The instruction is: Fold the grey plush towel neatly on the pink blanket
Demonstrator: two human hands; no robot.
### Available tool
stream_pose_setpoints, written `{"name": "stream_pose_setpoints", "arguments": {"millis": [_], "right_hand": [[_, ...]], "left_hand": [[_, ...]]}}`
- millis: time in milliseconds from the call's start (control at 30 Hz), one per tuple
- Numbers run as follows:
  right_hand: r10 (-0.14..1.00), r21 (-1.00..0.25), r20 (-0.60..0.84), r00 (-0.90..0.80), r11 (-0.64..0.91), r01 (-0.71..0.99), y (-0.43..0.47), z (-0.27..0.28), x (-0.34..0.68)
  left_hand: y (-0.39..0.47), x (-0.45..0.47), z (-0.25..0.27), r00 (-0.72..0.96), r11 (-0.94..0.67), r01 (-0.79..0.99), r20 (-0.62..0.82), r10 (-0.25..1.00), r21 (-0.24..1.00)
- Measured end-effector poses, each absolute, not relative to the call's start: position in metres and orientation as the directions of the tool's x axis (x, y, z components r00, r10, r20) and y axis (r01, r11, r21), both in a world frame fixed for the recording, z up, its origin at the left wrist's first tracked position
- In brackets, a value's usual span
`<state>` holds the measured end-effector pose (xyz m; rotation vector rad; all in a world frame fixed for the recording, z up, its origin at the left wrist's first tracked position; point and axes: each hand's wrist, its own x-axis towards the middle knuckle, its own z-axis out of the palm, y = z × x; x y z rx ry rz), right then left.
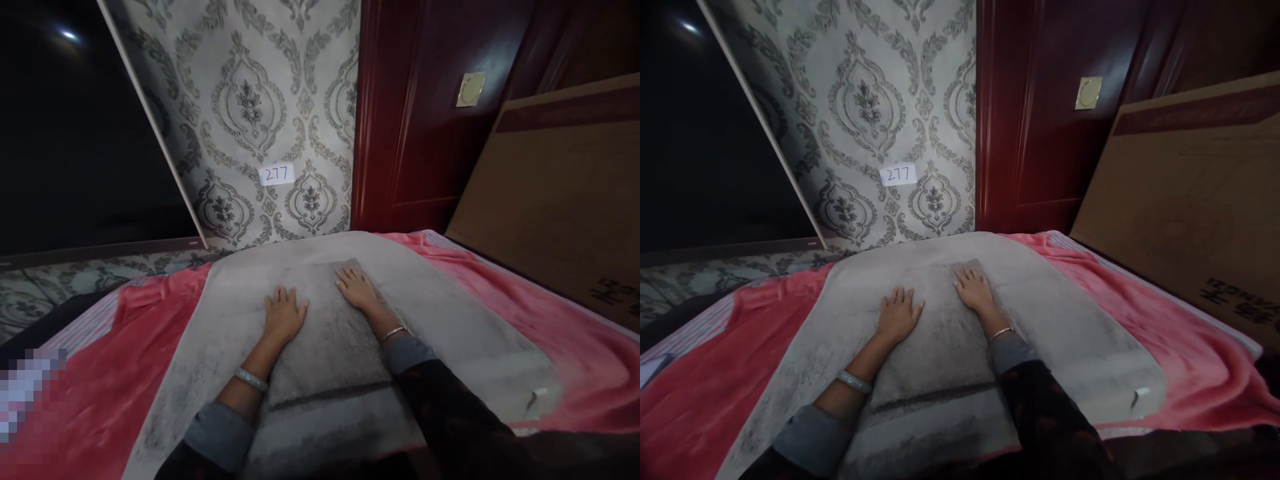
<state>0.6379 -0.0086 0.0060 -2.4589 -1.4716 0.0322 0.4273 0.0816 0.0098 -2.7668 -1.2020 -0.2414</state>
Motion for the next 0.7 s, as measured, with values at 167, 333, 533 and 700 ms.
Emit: {"name": "stream_pose_setpoints", "arguments": {"millis": [167, 333, 533, 700], "right_hand": [[0.866, -0.236, 0.142, 0.480, -0.441, 0.866, -0.006, -0.002, 0.642], [0.859, -0.233, 0.168, 0.484, -0.442, 0.866, -0.005, -0.004, 0.644], [0.859, -0.244, 0.144, 0.492, -0.451, 0.859, -0.006, -0.003, 0.643], [0.859, -0.252, 0.138, 0.493, -0.451, 0.856, -0.005, -0.002, 0.644]], "left_hand": [[0.083, 0.462, 0.037, 0.742, -0.754, 0.657, 0.162, 0.651, 0.021], [0.093, 0.519, 0.041, 0.874, -0.880, 0.470, 0.106, 0.475, 0.067], [0.113, 0.532, 0.018, 0.847, -0.845, 0.527, 0.025, 0.531, 0.092], [0.138, 0.498, 0.016, 0.768, -0.766, 0.638, 0.002, 0.640, 0.075]]}}
